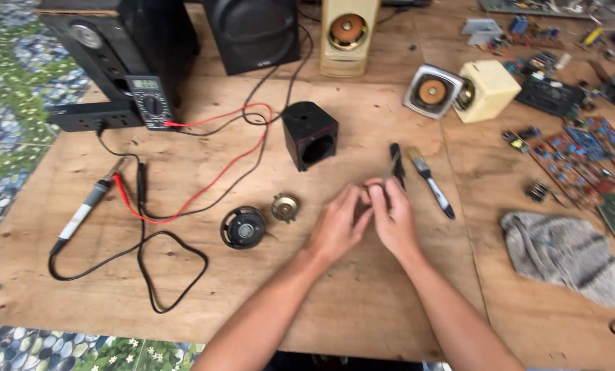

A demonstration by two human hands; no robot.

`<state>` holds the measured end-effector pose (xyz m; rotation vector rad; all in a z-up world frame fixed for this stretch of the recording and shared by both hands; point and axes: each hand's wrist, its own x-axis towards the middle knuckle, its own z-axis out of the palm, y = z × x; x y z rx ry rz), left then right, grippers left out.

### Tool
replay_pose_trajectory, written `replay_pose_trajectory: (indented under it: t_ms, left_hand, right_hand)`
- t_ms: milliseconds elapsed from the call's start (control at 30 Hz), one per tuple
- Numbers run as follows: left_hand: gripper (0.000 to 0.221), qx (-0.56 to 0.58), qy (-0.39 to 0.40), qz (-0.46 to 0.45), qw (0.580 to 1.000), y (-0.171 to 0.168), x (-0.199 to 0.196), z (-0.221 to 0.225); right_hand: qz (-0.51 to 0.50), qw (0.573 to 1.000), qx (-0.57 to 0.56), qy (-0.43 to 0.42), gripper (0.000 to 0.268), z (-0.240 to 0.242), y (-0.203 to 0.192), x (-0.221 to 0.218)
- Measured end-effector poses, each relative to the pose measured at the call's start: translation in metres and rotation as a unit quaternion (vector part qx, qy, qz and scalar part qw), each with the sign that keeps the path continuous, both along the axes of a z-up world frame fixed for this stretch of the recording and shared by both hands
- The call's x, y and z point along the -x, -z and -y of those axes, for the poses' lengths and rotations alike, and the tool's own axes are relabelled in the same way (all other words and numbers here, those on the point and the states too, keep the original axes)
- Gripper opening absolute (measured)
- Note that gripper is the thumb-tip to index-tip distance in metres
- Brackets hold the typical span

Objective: Cleaning the internal components of a small speaker driver using a precision screwdriver to scrape away debris.

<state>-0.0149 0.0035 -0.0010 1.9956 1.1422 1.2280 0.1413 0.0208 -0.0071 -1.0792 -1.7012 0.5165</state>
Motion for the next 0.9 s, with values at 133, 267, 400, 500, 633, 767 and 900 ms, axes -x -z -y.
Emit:
replay_pose_trajectory:
  t_ms: [133, 267, 400, 500, 633, 767, 900]
  left_hand:
    - [0.02, -0.015, -0.015, -0.007, 1.0, -0.01, 0.0, 0.0]
    - [0.018, -0.001, -0.013, -0.012, 1.0, -0.013, 0.002, 0.002]
    - [0.019, -0.002, -0.014, -0.009, 1.0, -0.012, 0.003, 0.002]
    - [0.019, 0.009, -0.005, -0.006, 1.0, -0.011, 0.003, 0.003]
    - [0.019, 0.011, -0.011, -0.012, 1.0, -0.014, 0.003, 0.003]
    - [0.018, 0.014, -0.007, -0.005, 1.0, -0.017, 0.004, 0.004]
    - [0.017, 0.016, -0.004, -0.007, 1.0, -0.017, 0.003, 0.003]
  right_hand:
    - [0.017, 1.0, 0.004, -0.025, 0.022, 0.002, -0.004, -0.009]
    - [-0.086, 0.992, 0.09, -0.023, 0.02, 0.004, -0.001, -0.007]
    - [-0.088, 0.993, 0.074, -0.022, 0.017, 0.004, 0.0, -0.005]
    - [-0.094, 0.992, 0.074, -0.027, 0.016, 0.007, -0.004, -0.003]
    - [-0.088, 0.994, 0.059, -0.027, 0.015, 0.006, -0.005, -0.001]
    - [-0.08, 0.995, 0.041, -0.033, 0.012, 0.006, -0.007, 0.0]
    - [-0.071, 0.997, 0.02, -0.032, 0.008, 0.005, -0.003, -0.004]
